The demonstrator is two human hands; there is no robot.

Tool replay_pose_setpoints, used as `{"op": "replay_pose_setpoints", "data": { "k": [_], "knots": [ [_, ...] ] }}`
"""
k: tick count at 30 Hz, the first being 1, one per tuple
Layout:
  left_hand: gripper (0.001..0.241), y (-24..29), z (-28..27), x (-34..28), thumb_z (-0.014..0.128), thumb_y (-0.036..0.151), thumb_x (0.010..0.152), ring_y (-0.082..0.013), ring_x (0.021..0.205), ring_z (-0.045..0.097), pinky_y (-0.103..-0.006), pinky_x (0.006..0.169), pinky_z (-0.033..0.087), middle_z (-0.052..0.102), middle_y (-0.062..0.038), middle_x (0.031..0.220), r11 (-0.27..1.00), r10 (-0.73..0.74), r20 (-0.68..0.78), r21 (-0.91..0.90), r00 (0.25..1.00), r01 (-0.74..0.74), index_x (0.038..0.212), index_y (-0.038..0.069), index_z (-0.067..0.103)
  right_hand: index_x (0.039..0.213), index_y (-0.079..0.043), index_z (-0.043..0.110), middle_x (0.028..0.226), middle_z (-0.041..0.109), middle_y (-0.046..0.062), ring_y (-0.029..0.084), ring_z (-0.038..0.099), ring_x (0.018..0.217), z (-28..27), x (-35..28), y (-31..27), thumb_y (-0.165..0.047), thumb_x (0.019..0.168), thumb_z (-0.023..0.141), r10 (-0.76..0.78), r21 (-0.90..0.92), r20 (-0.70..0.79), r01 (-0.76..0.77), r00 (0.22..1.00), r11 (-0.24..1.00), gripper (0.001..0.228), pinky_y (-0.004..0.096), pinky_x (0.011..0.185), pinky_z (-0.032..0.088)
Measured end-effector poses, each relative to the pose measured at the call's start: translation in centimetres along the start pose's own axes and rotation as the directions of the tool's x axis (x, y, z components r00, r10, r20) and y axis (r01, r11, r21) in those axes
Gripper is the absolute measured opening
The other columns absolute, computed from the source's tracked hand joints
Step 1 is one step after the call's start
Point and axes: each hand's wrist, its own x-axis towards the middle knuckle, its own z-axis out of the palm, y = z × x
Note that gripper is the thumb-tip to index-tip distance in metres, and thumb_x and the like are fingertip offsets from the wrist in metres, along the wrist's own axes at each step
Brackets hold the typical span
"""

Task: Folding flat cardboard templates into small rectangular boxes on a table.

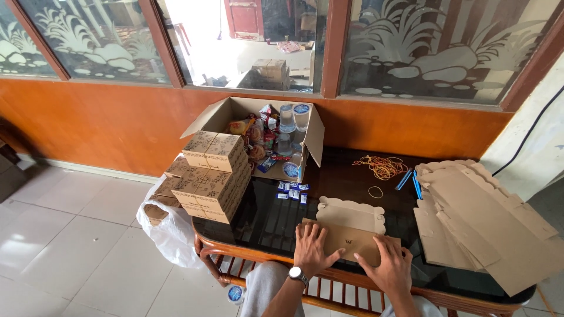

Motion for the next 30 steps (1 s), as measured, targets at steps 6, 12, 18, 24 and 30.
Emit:
{"op": "replay_pose_setpoints", "data": {
  "k": [6,12,18,24,30],
  "knots": [
    [0.1,0.3,-0.5,0.2,0.026,0.088,0.087,-0.0414,0.132,0.041,-0.064,0.111,0.02,0.048,-0.024,0.145,0.999,-0.038,0.104,0.012,0.994,0.037,0.134,0.006,0.06,0.125,-0.024,0.071,0.134,0.069,-0.01,0.014,0.065,0.124,-0.7,0.0,-0.4,-0.074,0.077,0.064,-0.044,-0.036,-0.032,0.043,0.999,0.998,0.07,0.05,0.101,0.049],
    [0.089,0.4,-0.9,0.4,0.024,0.084,0.09,-0.0414,0.134,0.039,-0.0653,0.107,0.022,0.044,-0.025,0.151,0.996,-0.067,0.124,-0.057,0.99,0.074,0.125,0.012,0.061,0.128,-0.029,0.072,0.134,0.065,-0.014,0.011,0.064,0.123,-0.1,-0.6,-0.3,-0.075,0.083,0.056,-0.001,-0.052,0.045,0.003,0.999,0.999,0.066,0.05,0.102,0.05],
    [0.04,-0.6,1.6,2.8,0.065,0.042,0.095,-0.0348,0.105,0.056,-0.0606,0.085,0.041,0.065,-0.018,0.115,0.984,0.027,0.082,0.175,0.996,-0.041,0.127,0.018,0.062,0.104,-0.032,0.076,0.104,0.066,-0.005,0.026,0.067,0.101,0.2,3.8,0.1,-0.047,0.094,0.062,0.101,-0.181,0.457,-0.019,0.884,0.983,0.023,0.05,0.082,0.048],
    [0.021,-0.8,4.3,7.7,0.062,0.002,0.092,-0.0382,0.113,0.051,-0.0572,0.092,0.041,0.066,-0.013,0.108,0.974,-0.072,0.404,0.224,0.912,-0.023,0.104,0.014,0.075,0.078,-0.014,0.067,0.109,0.06,0.01,0.035,0.061,0.101,2.2,9.2,0.2,-0.024,0.091,0.077,0.046,-0.178,0.693,0.109,0.72,0.978,0.019,0.059,0.097,0.05],
    [0.048,-0.9,8.8,12.5,0.049,0.026,0.099,-0.0454,0.144,0.032,-0.0746,0.097,0.035,0.04,-0.015,0.157,0.926,-0.218,0.496,0.378,0.841,0.018,0.147,0.03,0.051,0.158,-0.028,0.041,0.156,0.047,0.019,0.044,0.045,0.146,5.6,12.7,2.1,-0.029,0.063,0.1,-0.006,-0.075,0.709,0.084,0.705,0.994,0.112,0.069,0.105,0.044]
  ]
}}
